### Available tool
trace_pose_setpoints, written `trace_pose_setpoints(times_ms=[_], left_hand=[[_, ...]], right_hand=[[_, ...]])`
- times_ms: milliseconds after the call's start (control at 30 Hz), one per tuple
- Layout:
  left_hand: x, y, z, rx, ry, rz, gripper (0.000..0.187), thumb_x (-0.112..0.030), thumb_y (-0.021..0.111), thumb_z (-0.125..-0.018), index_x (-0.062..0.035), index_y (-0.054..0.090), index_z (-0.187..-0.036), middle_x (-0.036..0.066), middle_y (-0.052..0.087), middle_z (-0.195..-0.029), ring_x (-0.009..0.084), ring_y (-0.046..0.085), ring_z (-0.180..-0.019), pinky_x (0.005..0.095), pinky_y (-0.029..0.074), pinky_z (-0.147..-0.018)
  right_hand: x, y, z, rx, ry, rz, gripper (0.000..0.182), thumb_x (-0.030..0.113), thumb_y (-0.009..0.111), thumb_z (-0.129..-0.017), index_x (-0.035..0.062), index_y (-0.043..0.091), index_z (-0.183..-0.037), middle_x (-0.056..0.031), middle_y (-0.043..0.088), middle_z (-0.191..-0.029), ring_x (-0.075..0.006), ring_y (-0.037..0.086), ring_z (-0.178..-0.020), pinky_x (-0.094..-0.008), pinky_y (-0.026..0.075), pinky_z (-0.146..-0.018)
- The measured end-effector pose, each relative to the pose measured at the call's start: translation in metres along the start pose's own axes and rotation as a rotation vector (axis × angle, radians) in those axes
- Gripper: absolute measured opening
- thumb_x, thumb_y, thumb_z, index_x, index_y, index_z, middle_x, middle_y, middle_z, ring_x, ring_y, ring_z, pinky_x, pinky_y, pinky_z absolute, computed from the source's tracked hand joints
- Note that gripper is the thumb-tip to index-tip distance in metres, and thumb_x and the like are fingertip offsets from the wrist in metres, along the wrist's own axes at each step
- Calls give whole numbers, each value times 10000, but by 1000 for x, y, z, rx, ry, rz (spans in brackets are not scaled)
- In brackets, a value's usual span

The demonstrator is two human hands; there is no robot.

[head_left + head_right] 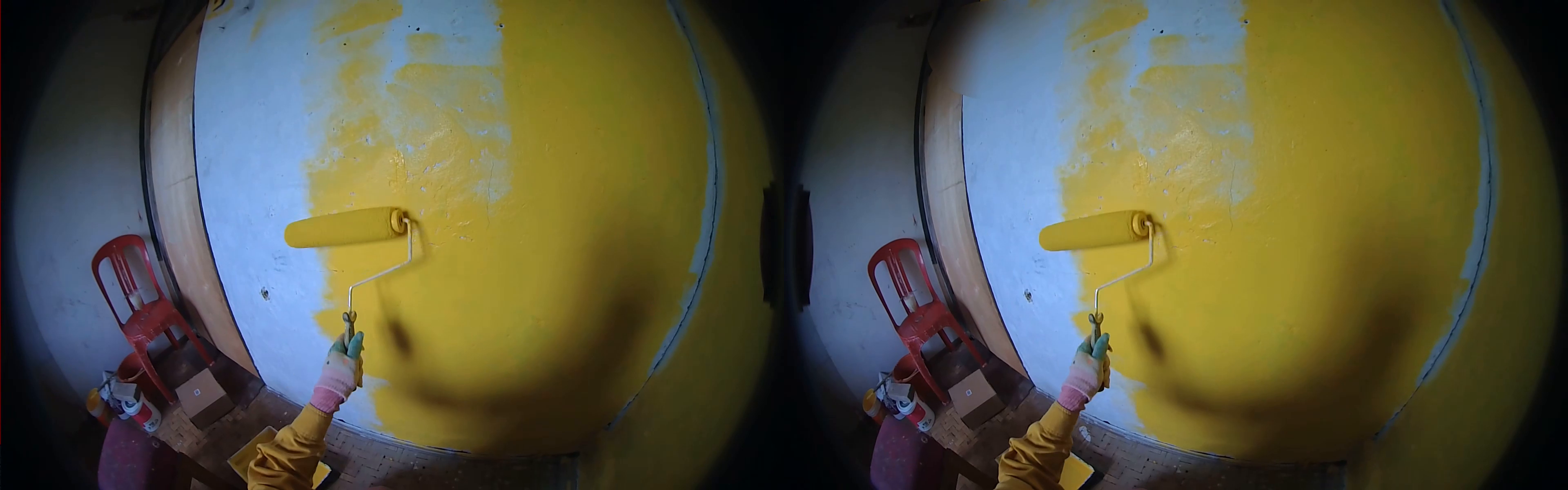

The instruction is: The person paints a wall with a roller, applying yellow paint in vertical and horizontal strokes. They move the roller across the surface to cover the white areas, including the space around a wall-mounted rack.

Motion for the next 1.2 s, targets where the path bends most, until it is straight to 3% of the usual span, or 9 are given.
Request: trace_pose_setpoints(times_ms=[133,300,400,533,600,633,933,1100,1200], left_hand=[[-24,-8,-9,7,29,11,280,-322,528,-805,-48,482,-834,-15,410,-540,64,365,-412,240,284,-360],[11,-18,-14,-105,157,-370,357,-343,485,-813,13,480,-834,231,528,-702,401,486,-661,401,387,-581],[38,-20,-10,-60,88,-347,327,-327,496,-811,-1,487,-829,191,512,-623,346,487,-581,399,386,-550],[-11,-23,-14,-24,73,-291,308,-327,518,-802,-21,485,-811,124,482,-550,252,477,-496,372,372,-483],[-37,-14,-7,57,-8,-63,297,-335,527,-798,-40,485,-809,52,442,-505,155,442,-429,318,333,-399],[-32,-9,-9,62,59,36,278,-339,510,-809,-72,438,-787,-1,361,-428,105,304,-268,249,260,-261],[-13,-16,6,72,8,-21,242,-288,520,-810,-60,445,-782,-14,352,-437,91,328,-303,239,268,-280],[4,-9,29,68,60,-87,336,-346,518,-799,-12,477,-800,47,438,-535,140,391,-452,294,334,-418],[34,0,34,74,18,-90,380,-377,500,-795,1,487,-834,121,489,-585,208,458,-507,336,369,-471]], right_hand=[[-7,5,7,-2,38,-6,191,226,461,-815,56,524,-877,-116,557,-710,-288,518,-629,-354,413,-561],[-10,6,10,-1,68,-2,196,225,463,-812,56,523,-890,-122,560,-719,-299,522,-636,-361,415,-566],[-11,10,5,7,73,-10,199,225,463,-811,56,522,-898,-126,561,-724,-306,524,-641,-365,416,-568],[-20,20,16,12,115,-23,205,225,464,-808,56,521,-909,-130,563,-731,-314,526,-647,-371,418,-571],[-24,24,25,12,138,-29,208,225,465,-807,56,521,-914,-133,565,-734,-319,528,-650,-374,419,-573],[-26,24,31,9,151,-29,209,225,465,-806,56,521,-917,-134,565,-736,-321,528,-651,-376,419,-574],[-27,33,44,4,186,-53,225,225,468,-801,57,519,-941,-145,570,-751,-341,534,-665,-389,423,-581],[-9,39,57,-17,206,-52,233,225,469,-799,57,518,-952,-150,572,-758,-349,537,-671,-395,424,-585],[68,77,47,39,-46,-80,219,259,462,-831,68,568,-814,-74,560,-662,-231,508,-568,-310,415,-537]])
Point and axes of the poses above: each hand's wrist, its own z-axis away from the middle knuckle, its own y-axis out of the palm, x = y × z, the point moved 4 cm from there along -z, towards the middle knuckle
